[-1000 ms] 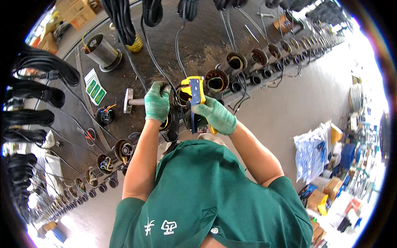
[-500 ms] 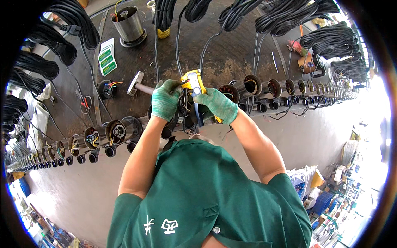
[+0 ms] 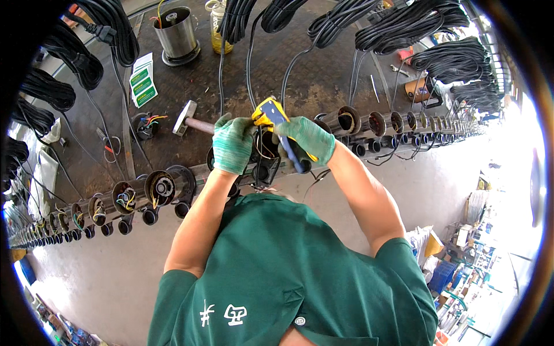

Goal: The person uses a yellow and blue crimping tool to secure connectors onto wires protruding from a row of cylindrical metal housings. They repeatedly position the tool over the wire ends and squeeze the handles to crimp the connectors in place. The person also briefly uses a pair of scissors to trim a wire before resuming the crimping process.

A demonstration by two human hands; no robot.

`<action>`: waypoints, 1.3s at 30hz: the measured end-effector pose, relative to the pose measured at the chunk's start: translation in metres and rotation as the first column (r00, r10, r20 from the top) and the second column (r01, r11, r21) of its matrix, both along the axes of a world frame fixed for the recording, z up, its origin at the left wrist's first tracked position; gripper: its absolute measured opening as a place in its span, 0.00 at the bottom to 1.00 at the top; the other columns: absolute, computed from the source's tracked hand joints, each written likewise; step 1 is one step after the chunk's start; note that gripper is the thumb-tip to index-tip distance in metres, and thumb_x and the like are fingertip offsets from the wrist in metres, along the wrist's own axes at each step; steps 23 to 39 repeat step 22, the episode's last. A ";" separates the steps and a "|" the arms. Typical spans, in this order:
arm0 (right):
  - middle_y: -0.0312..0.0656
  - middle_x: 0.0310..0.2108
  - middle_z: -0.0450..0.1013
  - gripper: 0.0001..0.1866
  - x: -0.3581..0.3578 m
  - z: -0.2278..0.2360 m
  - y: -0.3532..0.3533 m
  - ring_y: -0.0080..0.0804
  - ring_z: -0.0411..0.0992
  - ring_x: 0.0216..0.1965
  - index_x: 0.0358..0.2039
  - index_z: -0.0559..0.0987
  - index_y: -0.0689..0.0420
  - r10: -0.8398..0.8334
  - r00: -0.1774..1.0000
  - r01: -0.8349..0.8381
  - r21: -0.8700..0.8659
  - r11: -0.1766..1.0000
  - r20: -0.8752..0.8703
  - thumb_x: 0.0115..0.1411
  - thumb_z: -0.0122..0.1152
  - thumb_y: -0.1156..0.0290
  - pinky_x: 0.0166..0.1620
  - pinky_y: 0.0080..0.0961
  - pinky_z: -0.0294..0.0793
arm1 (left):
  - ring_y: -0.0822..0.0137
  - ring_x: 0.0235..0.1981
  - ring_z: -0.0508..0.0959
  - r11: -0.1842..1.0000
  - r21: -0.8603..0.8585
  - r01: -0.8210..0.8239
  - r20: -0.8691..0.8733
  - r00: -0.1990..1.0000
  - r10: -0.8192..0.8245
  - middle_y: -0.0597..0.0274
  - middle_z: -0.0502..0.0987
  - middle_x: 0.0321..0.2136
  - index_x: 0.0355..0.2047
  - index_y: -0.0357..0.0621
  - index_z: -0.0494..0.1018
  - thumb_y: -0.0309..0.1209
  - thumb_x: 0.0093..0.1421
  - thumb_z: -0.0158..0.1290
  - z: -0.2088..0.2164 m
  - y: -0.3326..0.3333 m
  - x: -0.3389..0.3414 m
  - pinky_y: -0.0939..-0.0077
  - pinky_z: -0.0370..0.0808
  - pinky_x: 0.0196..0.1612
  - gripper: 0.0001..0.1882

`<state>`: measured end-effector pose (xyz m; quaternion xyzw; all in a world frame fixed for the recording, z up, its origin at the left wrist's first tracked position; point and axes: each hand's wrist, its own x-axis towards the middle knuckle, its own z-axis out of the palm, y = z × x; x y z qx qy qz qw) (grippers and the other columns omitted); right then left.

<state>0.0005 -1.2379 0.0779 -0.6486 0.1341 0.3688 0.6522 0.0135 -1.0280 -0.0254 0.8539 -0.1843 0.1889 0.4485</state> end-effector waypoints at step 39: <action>0.36 0.54 0.78 0.28 -0.047 -0.037 -0.040 0.24 0.72 0.57 0.60 0.79 0.58 -0.509 0.840 0.443 0.302 0.844 0.188 0.64 0.71 0.57 0.66 0.27 0.65 | 0.41 0.63 0.72 0.922 0.272 0.276 0.143 0.936 -0.322 0.48 0.70 0.66 0.53 0.53 0.80 0.25 0.57 0.64 0.038 0.009 0.014 0.43 0.69 0.64 0.22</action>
